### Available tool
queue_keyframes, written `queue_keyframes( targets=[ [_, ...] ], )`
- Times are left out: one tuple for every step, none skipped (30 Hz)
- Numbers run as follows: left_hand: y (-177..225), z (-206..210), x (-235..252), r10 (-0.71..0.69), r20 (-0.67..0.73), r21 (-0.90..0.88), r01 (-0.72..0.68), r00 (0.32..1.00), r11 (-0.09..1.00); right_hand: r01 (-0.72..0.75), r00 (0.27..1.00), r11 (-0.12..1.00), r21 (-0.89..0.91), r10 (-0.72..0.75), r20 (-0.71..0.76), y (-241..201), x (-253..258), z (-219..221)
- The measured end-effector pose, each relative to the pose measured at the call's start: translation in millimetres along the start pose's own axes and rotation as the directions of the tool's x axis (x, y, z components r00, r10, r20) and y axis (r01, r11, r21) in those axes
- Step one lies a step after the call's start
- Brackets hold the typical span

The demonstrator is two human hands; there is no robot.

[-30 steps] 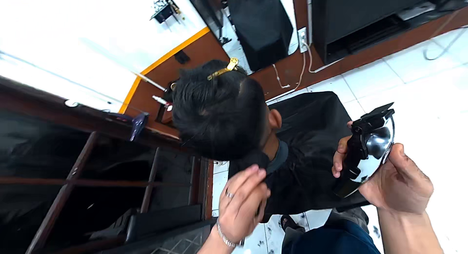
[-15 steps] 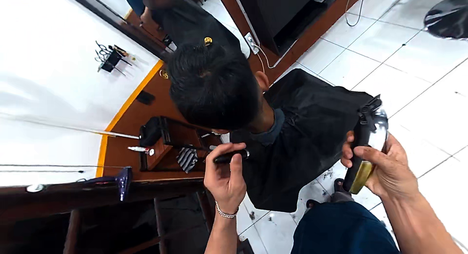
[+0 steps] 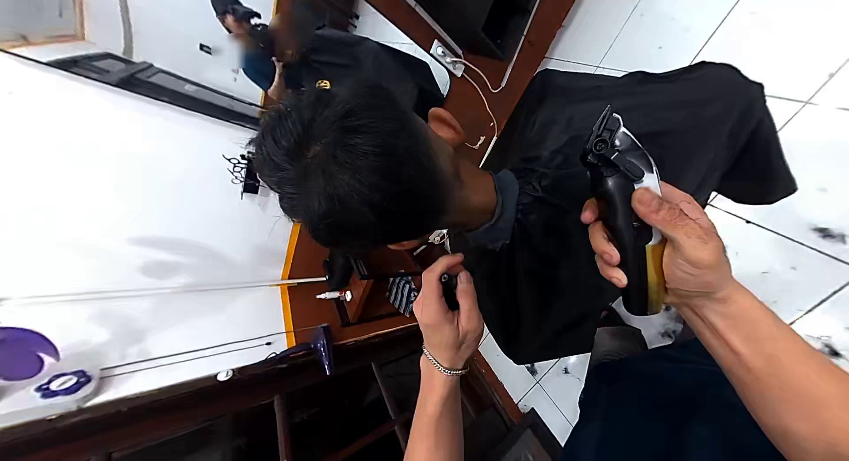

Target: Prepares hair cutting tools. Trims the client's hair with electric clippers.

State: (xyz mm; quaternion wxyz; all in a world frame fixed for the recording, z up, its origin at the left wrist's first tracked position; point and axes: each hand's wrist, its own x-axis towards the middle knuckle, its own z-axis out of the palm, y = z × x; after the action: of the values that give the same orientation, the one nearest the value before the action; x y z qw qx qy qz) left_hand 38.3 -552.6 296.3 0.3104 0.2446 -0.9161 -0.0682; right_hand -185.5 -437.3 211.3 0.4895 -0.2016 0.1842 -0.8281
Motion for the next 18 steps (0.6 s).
queue_keyframes(
  targets=[
    [-3,-4,3,-0.001,0.055,0.029,-0.001,0.998,1.000,0.027,1.000,1.000,0.011,-0.027,0.006,6,0,2],
    [-6,-7,7,0.007,0.109,0.078,-0.015,0.994,0.997,0.058,0.998,0.998,-0.009,-0.057,0.013,12,1,5],
    [-9,-10,10,0.016,0.163,0.136,-0.038,0.987,0.990,0.093,0.995,0.995,-0.041,-0.092,0.024,18,1,8],
    [-10,-11,12,0.018,0.220,0.195,-0.062,0.975,0.979,0.122,0.992,0.990,-0.078,-0.119,0.040,22,1,11],
    [-11,-10,14,0.017,0.275,0.246,-0.087,0.961,0.965,0.128,0.991,0.984,-0.126,-0.121,0.063,23,2,14],
    [-14,-8,15,0.019,0.320,0.286,-0.115,0.947,0.951,0.112,0.991,0.975,-0.189,-0.095,0.096,23,5,16],
    [-15,-6,14,0.009,0.357,0.327,-0.134,0.934,0.935,0.080,0.991,0.960,-0.269,-0.047,0.126,23,8,19],
    [-16,-4,12,-0.010,0.386,0.372,-0.145,0.922,0.917,0.051,0.987,0.931,-0.361,0.009,0.163,22,10,23],
    [-16,-2,11,-0.031,0.402,0.412,-0.150,0.915,0.899,0.040,0.974,0.891,-0.451,0.065,0.216,20,14,26],
    [-16,1,10,-0.050,0.404,0.445,-0.149,0.913,0.883,0.055,0.958,0.843,-0.535,0.105,0.265,18,20,28],
    [-15,5,10,-0.076,0.403,0.479,-0.139,0.912,0.867,0.072,0.948,0.775,-0.627,0.142,0.284,15,27,31],
    [-13,9,9,-0.109,0.400,0.508,-0.121,0.910,0.853,0.063,0.941,0.675,-0.735,0.206,0.269,11,32,35],
    [-11,12,6,-0.146,0.401,0.530,-0.099,0.904,0.843,0.033,0.930,0.573,-0.819,0.282,0.234,7,36,40],
    [-9,12,2,-0.182,0.403,0.548,-0.077,0.897,0.833,0.009,0.919,0.499,-0.867,0.338,0.205,5,39,45],
    [-8,15,1,-0.201,0.396,0.566,-0.066,0.896,0.822,0.001,0.909,0.450,-0.893,0.373,0.189,3,44,50],
    [-8,18,1,-0.216,0.392,0.581,-0.059,0.894,0.812,-0.001,0.900,0.416,-0.909,0.396,0.180,0,50,52],
    [-8,20,0,-0.238,0.397,0.589,-0.048,0.886,0.807,-0.009,0.887,0.394,-0.919,0.427,0.175,-1,55,54],
    [-7,21,-2,-0.254,0.398,0.596,-0.038,0.882,0.802,-0.014,0.874,0.374,-0.927,0.455,0.170,0,58,55]
  ],
)
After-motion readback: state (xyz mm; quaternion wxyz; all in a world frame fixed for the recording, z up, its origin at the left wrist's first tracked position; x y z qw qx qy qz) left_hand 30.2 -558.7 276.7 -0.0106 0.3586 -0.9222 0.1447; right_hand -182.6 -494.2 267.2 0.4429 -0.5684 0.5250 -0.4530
